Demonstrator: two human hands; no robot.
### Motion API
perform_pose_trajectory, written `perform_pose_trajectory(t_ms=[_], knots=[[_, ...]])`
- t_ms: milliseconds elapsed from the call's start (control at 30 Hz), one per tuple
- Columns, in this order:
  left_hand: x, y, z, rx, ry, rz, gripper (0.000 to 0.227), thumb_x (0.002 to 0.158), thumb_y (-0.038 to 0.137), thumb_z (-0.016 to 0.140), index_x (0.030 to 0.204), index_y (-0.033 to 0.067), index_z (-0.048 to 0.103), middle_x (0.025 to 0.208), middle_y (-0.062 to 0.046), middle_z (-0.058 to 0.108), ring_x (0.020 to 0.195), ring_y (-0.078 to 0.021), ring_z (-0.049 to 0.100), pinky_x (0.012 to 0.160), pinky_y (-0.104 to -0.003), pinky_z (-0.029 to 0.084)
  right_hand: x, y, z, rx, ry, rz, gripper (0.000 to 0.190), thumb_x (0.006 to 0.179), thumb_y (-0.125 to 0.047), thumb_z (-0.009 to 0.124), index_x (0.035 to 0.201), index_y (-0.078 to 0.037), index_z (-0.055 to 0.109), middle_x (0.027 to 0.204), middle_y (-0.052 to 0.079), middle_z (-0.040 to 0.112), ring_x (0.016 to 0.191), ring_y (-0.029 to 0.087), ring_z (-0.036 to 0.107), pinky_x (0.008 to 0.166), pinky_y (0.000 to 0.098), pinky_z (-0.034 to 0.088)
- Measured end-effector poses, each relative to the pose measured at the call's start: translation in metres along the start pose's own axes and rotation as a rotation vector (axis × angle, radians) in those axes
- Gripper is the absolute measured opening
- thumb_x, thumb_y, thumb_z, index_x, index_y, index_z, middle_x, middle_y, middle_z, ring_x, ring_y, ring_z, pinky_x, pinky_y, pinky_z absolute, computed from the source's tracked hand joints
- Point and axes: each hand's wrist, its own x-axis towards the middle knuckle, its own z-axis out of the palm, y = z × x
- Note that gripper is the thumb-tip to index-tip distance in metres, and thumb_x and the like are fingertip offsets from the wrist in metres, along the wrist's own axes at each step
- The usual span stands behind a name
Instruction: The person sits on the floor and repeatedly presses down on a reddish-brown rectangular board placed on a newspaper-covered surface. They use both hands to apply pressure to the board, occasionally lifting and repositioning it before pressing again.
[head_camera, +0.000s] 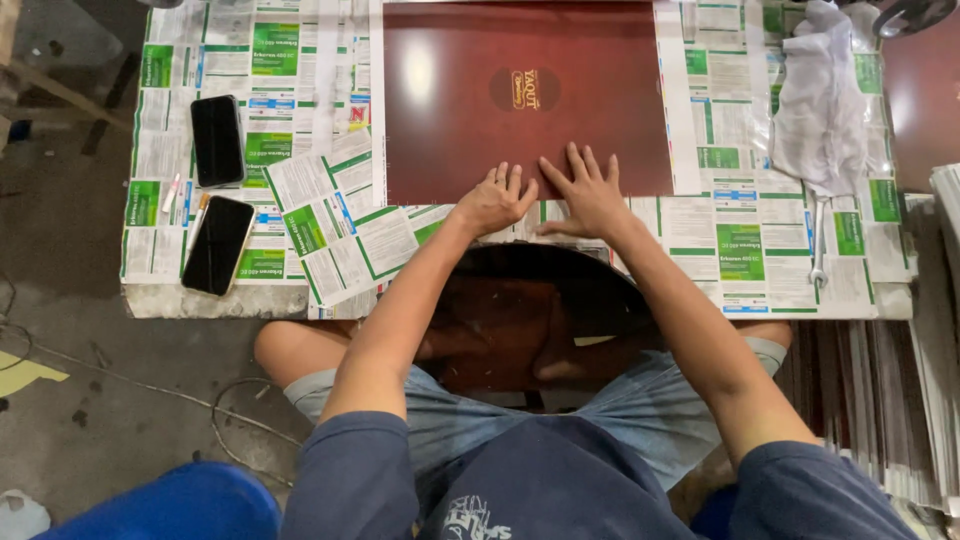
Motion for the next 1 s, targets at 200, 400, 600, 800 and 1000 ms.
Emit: perform_pose_trajectory(t_ms=[200,400,600,800,1000], knots=[[-0.014,0.006,-0.021,-0.037,0.049,0.068,0.03,0.096,0.02,0.054,0.119,0.0028,0.064,0.115,-0.032,0.071,0.098,-0.0473,0.074,0.081,-0.049,0.063,-0.03,-0.021,0.0,-0.017,0.072,-0.007,0.111,0.072,-0.086,0.063,0.162,-0.028,0.032,0.163,0.031,0.026,0.147,0.054,0.026,0.108,0.0786,0.02],[-0.013,0.0,-0.048,-0.196,-0.097,-0.094,0.028,0.102,0.01,0.057,0.128,0.0027,0.065,0.093,-0.012,0.074,0.079,-0.0268,0.076,0.068,-0.038,0.061,-0.033,-0.007,0.02,-0.067,0.109,-0.063,0.08,0.098,-0.063,0.058,0.166,-0.027,0.04,0.157,0.022,0.045,0.142,0.042,0.045,0.116,0.0603,0.033],[-0.006,0.013,-0.106,-0.387,0.293,-0.535,0.017,0.1,0.015,0.065,0.115,0.0058,0.068,0.108,-0.009,0.075,0.098,-0.0251,0.074,0.085,-0.037,0.058,-0.033,-0.035,-0.022,-0.077,0.189,-0.114,0.086,0.085,-0.063,0.066,0.149,-0.009,0.051,0.146,0.025,0.053,0.13,0.044,0.053,0.105,0.0536,0.041],[-0.035,0.057,-0.118,-0.423,0.288,-0.61,0.024,0.098,0.017,0.071,0.119,0.0052,0.069,0.13,-0.011,0.069,0.122,-0.0281,0.065,0.107,-0.044,0.05,-0.053,-0.045,-0.008,-0.284,0.201,-0.217,0.084,0.084,-0.057,0.068,0.15,-0.008,0.049,0.144,0.025,0.055,0.128,0.042,0.057,0.105,0.0518,0.045],[-0.04,0.078,-0.132,-0.201,0.541,-0.419,0.028,0.105,0.019,0.07,0.131,0.0194,0.063,0.151,-0.006,0.049,0.141,-0.0272,0.047,0.12,-0.054,0.034,-0.034,-0.035,-0.081,-0.17,-0.176,0.036,0.031,0.112,-0.026,0.055,0.14,-0.028,0.067,0.112,0.013,0.074,0.098,0.033,0.071,0.081,0.0504,0.055]])
